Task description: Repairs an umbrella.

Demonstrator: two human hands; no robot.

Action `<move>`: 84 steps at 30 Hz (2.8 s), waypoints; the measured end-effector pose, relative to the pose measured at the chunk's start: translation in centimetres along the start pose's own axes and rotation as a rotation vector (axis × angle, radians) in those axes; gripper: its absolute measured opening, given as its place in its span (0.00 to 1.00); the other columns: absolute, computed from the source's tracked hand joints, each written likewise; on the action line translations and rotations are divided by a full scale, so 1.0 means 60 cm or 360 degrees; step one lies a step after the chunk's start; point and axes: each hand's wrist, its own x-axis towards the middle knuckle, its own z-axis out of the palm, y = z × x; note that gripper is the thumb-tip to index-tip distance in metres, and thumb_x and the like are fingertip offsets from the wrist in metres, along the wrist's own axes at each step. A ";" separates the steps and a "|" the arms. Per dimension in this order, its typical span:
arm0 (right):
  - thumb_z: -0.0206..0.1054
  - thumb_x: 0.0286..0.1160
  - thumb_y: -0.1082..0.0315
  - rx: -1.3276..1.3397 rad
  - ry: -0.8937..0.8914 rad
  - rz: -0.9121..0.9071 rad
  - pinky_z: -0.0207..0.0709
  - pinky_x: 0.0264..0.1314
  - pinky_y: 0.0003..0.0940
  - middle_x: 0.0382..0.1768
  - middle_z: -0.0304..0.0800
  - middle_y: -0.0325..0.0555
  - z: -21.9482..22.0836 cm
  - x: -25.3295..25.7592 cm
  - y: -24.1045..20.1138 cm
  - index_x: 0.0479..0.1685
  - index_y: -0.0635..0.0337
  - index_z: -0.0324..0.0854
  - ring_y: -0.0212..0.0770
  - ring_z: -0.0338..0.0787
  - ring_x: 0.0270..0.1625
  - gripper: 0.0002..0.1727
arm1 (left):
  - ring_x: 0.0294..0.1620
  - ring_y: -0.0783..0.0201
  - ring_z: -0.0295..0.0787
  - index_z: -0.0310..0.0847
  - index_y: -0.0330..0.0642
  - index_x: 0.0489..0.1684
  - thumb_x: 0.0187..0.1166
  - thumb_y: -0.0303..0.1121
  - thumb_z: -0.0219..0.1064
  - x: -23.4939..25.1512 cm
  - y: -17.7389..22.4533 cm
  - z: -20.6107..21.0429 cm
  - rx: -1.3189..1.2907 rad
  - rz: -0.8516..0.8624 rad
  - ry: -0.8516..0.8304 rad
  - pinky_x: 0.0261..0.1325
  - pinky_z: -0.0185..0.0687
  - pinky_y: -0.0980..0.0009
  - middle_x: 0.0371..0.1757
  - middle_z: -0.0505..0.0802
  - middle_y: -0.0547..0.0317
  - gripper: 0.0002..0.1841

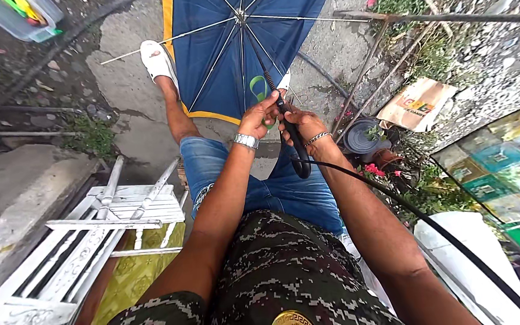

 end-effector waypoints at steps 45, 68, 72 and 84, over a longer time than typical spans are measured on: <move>0.46 0.97 0.53 -0.0294 0.0026 -0.0031 0.78 0.13 0.32 0.16 0.83 0.48 0.058 0.000 -0.004 0.44 0.68 0.83 0.38 0.80 0.11 0.27 | 0.18 0.74 0.73 0.84 0.40 0.52 0.84 0.41 0.69 0.229 0.103 -0.053 -0.0058 0.0097 0.0458 0.18 0.67 0.81 0.35 0.88 0.58 0.13; 0.59 0.88 0.62 -0.1142 0.0541 -0.1079 0.80 0.30 0.26 0.30 0.86 0.37 -0.036 0.080 0.018 0.54 0.63 0.87 0.26 0.82 0.27 0.15 | 0.19 0.72 0.77 0.87 0.40 0.51 0.83 0.42 0.69 0.481 0.189 -0.126 0.0283 0.0103 0.0836 0.19 0.68 0.77 0.36 0.92 0.56 0.14; 0.64 0.84 0.62 -0.1073 0.0895 -0.1126 0.73 0.27 0.24 0.24 0.78 0.33 -0.110 0.170 -0.062 0.50 0.64 0.85 0.23 0.75 0.23 0.13 | 0.17 0.72 0.73 0.86 0.41 0.50 0.81 0.41 0.71 0.508 0.207 -0.132 0.0344 0.0085 0.0877 0.18 0.67 0.77 0.34 0.90 0.58 0.13; 0.48 0.94 0.58 -0.1368 0.0596 0.0115 0.80 0.62 0.65 0.57 0.88 0.70 -0.310 0.713 -0.025 0.71 0.66 0.78 0.66 0.90 0.55 0.23 | 0.15 0.76 0.72 0.85 0.41 0.52 0.84 0.38 0.68 0.528 0.220 -0.183 0.0364 -0.0019 0.0572 0.15 0.62 0.82 0.34 0.91 0.60 0.11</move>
